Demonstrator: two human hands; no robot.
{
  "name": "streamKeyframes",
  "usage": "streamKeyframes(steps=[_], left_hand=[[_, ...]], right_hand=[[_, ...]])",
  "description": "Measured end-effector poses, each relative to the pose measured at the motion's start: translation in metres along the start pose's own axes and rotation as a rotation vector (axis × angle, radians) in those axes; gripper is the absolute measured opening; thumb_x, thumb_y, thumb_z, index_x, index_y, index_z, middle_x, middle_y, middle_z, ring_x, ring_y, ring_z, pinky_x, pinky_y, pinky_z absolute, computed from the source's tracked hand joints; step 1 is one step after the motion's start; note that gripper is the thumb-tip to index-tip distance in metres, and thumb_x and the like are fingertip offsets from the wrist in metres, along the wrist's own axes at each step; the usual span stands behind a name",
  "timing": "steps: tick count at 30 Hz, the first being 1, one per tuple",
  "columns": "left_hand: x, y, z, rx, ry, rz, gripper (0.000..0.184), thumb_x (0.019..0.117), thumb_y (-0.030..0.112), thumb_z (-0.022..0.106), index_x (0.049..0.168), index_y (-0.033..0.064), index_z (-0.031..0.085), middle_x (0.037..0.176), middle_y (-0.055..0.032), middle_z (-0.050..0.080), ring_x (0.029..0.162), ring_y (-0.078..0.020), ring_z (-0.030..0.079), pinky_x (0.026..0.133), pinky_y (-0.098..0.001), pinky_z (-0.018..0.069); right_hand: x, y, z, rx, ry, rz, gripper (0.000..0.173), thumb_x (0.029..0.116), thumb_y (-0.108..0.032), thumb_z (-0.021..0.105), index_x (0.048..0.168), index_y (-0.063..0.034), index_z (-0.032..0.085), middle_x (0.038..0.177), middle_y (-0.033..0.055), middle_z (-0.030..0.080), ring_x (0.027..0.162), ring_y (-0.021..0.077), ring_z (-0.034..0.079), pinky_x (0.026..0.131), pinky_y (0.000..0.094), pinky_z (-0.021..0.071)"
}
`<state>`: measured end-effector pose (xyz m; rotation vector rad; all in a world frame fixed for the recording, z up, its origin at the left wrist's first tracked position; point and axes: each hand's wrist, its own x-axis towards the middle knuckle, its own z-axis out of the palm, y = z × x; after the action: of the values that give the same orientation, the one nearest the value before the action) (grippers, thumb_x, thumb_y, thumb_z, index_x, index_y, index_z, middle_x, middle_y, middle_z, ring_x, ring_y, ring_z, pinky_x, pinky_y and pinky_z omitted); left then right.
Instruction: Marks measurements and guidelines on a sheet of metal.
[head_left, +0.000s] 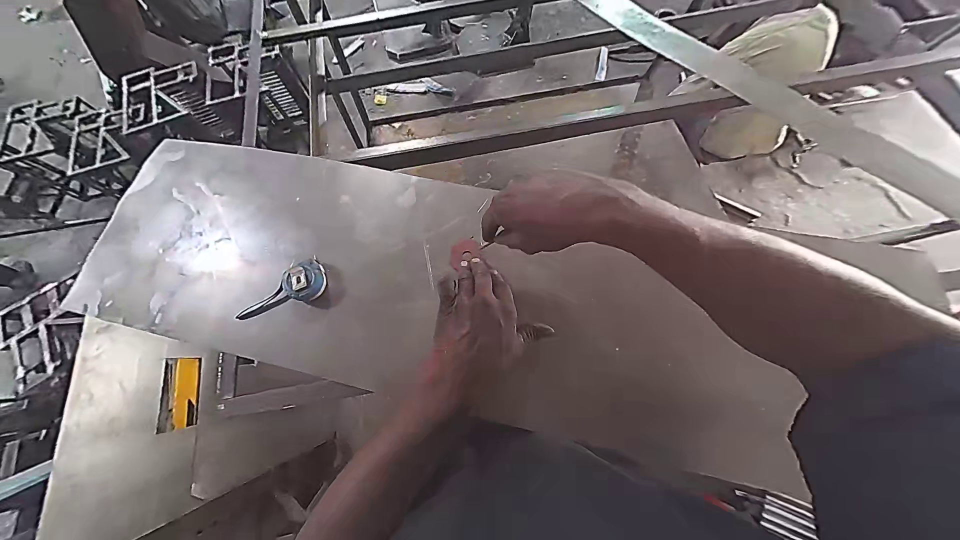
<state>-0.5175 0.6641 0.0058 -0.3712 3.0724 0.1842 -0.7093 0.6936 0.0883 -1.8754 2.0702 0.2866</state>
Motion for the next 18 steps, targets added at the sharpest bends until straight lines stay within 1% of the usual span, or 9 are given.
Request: streamKeyframes(steps=[2, 4, 5, 7, 8, 10, 13, 15, 18], left_hand=[[0.001, -0.001, -0.001, -0.02, -0.007, -0.007, 0.107, 0.085, 0.09, 0.034, 0.14, 0.0026, 0.058, 0.153, -0.0236, 0.049, 0.143, -0.0398, 0.045, 0.113, -0.0645, 0.0328], [0.002, -0.002, -0.002, -0.038, -0.011, -0.013, 0.105, 0.0844, 0.09, 0.037, 0.139, 0.0037, 0.059, 0.151, -0.0221, 0.051, 0.142, -0.0383, 0.046, 0.113, -0.0629, 0.0336], [0.002, -0.002, -0.002, -0.044, -0.014, -0.013, 0.103, 0.0843, 0.09, 0.038, 0.138, 0.0045, 0.06, 0.151, -0.0216, 0.051, 0.142, -0.0381, 0.046, 0.114, -0.0627, 0.0328], [0.002, -0.002, -0.002, -0.047, -0.016, -0.009, 0.102, 0.0848, 0.089, 0.039, 0.138, 0.004, 0.061, 0.15, -0.0225, 0.051, 0.142, -0.0389, 0.046, 0.114, -0.0636, 0.0313], [0.003, -0.002, -0.001, -0.051, -0.003, -0.007, 0.102, 0.0848, 0.089, 0.04, 0.137, 0.0035, 0.061, 0.149, -0.0229, 0.052, 0.141, -0.0394, 0.047, 0.113, -0.0636, 0.0321], [0.003, -0.002, -0.001, -0.058, -0.002, -0.009, 0.103, 0.0845, 0.089, 0.04, 0.137, 0.0033, 0.061, 0.15, -0.0236, 0.051, 0.141, -0.0408, 0.046, 0.111, -0.0642, 0.0348], [0.004, -0.003, 0.001, -0.083, -0.009, -0.016, 0.1, 0.0849, 0.088, 0.041, 0.136, 0.0043, 0.062, 0.151, -0.0246, 0.049, 0.144, -0.0425, 0.041, 0.109, -0.0635, 0.0377], [0.003, -0.003, 0.003, -0.094, 0.0, -0.013, 0.099, 0.0848, 0.088, 0.041, 0.136, 0.0049, 0.062, 0.15, -0.0246, 0.05, 0.144, -0.0424, 0.042, 0.108, -0.0631, 0.0389], [0.004, -0.003, 0.002, -0.087, -0.002, -0.007, 0.098, 0.0854, 0.087, 0.041, 0.135, 0.0053, 0.063, 0.149, -0.024, 0.051, 0.142, -0.0421, 0.044, 0.106, -0.0636, 0.0393]], right_hand=[[0.006, 0.012, -0.006, -0.045, 0.121, -0.144, 0.015, 0.1013, -0.025, 0.062, 0.11, -0.0197, 0.074, 0.093, 0.0053, 0.071, 0.09, 0.028, 0.07, 0.078, 0.0542, 0.0556], [0.016, 0.017, -0.013, -0.153, 0.209, -0.246, 0.015, 0.1029, -0.03, 0.059, 0.108, -0.0247, 0.072, 0.091, 0.0019, 0.07, 0.092, 0.0261, 0.068, 0.082, 0.0558, 0.0514], [0.022, 0.017, -0.015, -0.195, 0.231, -0.284, 0.013, 0.1028, -0.027, 0.058, 0.104, -0.0245, 0.071, 0.088, 0.0018, 0.068, 0.093, 0.0277, 0.065, 0.084, 0.0578, 0.0457], [0.035, 0.014, -0.018, -0.272, 0.237, -0.35, 0.015, 0.1008, -0.015, 0.056, 0.099, -0.023, 0.067, 0.088, 0.003, 0.065, 0.1, 0.0325, 0.059, 0.087, 0.0589, 0.0391], [0.043, 0.012, -0.019, -0.293, 0.237, -0.385, 0.018, 0.0988, -0.009, 0.055, 0.098, -0.0221, 0.067, 0.087, 0.0042, 0.063, 0.101, 0.0347, 0.058, 0.085, 0.0586, 0.0388], [0.058, 0.011, -0.017, -0.285, 0.221, -0.457, 0.02, 0.0972, -0.006, 0.056, 0.099, -0.0221, 0.069, 0.088, 0.0048, 0.064, 0.103, 0.0352, 0.057, 0.082, 0.0549, 0.0403], [0.074, 0.008, -0.016, -0.265, 0.136, -0.556, 0.02, 0.0951, -0.005, 0.061, 0.098, -0.0205, 0.072, 0.089, 0.0042, 0.064, 0.101, 0.0308, 0.058, 0.083, 0.0495, 0.0465], [0.082, 0.009, -0.011, -0.223, 0.121, -0.636, 0.023, 0.0908, 0.001, 0.063, 0.095, -0.0187, 0.075, 0.088, 0.0035, 0.066, 0.093, 0.0258, 0.061, 0.089, 0.0467, 0.0455], [0.088, 0.008, -0.011, -0.21, 0.086, -0.682, 0.026, 0.0882, 0.005, 0.064, 0.095, -0.0162, 0.077, 0.089, 0.0049, 0.069, 0.092, 0.0246, 0.063, 0.093, 0.0458, 0.0433]])
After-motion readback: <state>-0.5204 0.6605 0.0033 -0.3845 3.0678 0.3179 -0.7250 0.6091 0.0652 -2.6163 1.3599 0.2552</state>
